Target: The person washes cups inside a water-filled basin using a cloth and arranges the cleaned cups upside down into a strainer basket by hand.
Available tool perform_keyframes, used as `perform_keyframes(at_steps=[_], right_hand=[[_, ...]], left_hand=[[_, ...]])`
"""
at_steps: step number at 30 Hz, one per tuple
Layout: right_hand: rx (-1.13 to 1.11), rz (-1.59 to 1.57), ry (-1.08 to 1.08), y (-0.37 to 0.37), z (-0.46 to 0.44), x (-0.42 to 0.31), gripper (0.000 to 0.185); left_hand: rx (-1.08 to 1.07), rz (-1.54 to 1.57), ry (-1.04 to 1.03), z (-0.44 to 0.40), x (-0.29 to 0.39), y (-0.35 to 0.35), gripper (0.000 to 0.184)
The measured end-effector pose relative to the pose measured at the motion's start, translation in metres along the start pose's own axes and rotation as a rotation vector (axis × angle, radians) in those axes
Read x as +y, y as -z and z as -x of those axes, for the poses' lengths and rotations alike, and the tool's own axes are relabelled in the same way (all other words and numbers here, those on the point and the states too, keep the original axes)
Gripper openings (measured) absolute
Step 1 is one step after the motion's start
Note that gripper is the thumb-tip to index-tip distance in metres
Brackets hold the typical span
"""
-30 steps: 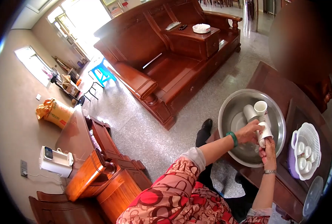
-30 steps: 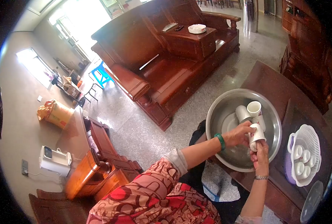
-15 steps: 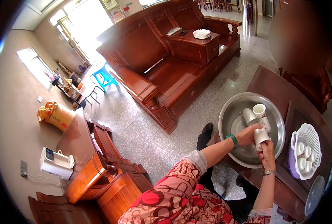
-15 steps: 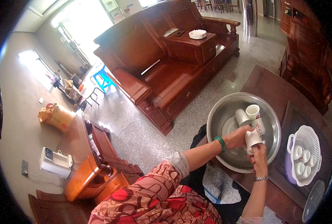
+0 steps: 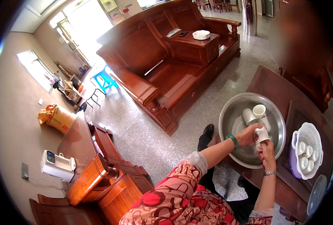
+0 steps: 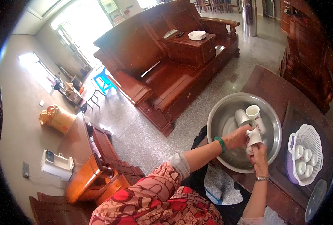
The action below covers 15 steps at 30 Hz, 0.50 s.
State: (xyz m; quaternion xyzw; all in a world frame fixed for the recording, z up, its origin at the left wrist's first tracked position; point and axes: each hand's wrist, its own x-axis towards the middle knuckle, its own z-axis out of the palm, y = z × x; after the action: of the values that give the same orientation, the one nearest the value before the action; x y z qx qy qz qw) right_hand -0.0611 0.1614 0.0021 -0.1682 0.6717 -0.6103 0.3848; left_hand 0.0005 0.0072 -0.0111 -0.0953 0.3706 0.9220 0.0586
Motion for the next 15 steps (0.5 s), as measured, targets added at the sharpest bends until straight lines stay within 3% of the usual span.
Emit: perform_keyframes(at_steps=[2,4,5,7,8,10,12,13,15], right_hand=[[0.004,-0.09,-0.018,0.003,-0.001,0.002,0.02],[0.038,0.058,0.033,0.001,0.001,-0.001,0.021],[0.039,0.057,0.031,0.001,-0.005,0.008,0.021],[0.166,0.678,0.326,-0.001,-0.019,0.025,0.023],[0.167,0.677,0.325,-0.002,-0.017,0.026,0.023],[0.249,1.034,0.385,-0.014,-0.003,0.012,0.025],[0.232,0.914,0.466,-0.003,-0.014,0.027,0.023],[0.151,0.639,0.358,0.001,-0.015,0.028,0.022],[0.087,0.182,0.148,0.0,-0.013,0.025,0.02]], left_hand=[[-0.104,0.056,-0.06,-0.007,-0.005,0.007,0.042],[-0.05,-0.016,-0.134,0.0,-0.002,-0.002,0.043],[0.075,-0.121,-0.141,-0.003,-0.006,-0.003,0.047],[0.2,-0.228,-0.146,-0.008,-0.01,0.0,0.051],[0.249,-0.364,-0.103,-0.01,-0.012,0.005,0.056],[0.296,-0.501,-0.06,-0.007,-0.011,0.002,0.06],[0.379,-0.485,-0.025,0.0,-0.008,-0.006,0.058],[0.379,-0.486,-0.025,-0.002,-0.008,-0.003,0.058],[-0.039,0.066,0.05,-0.005,-0.006,0.007,0.053]])
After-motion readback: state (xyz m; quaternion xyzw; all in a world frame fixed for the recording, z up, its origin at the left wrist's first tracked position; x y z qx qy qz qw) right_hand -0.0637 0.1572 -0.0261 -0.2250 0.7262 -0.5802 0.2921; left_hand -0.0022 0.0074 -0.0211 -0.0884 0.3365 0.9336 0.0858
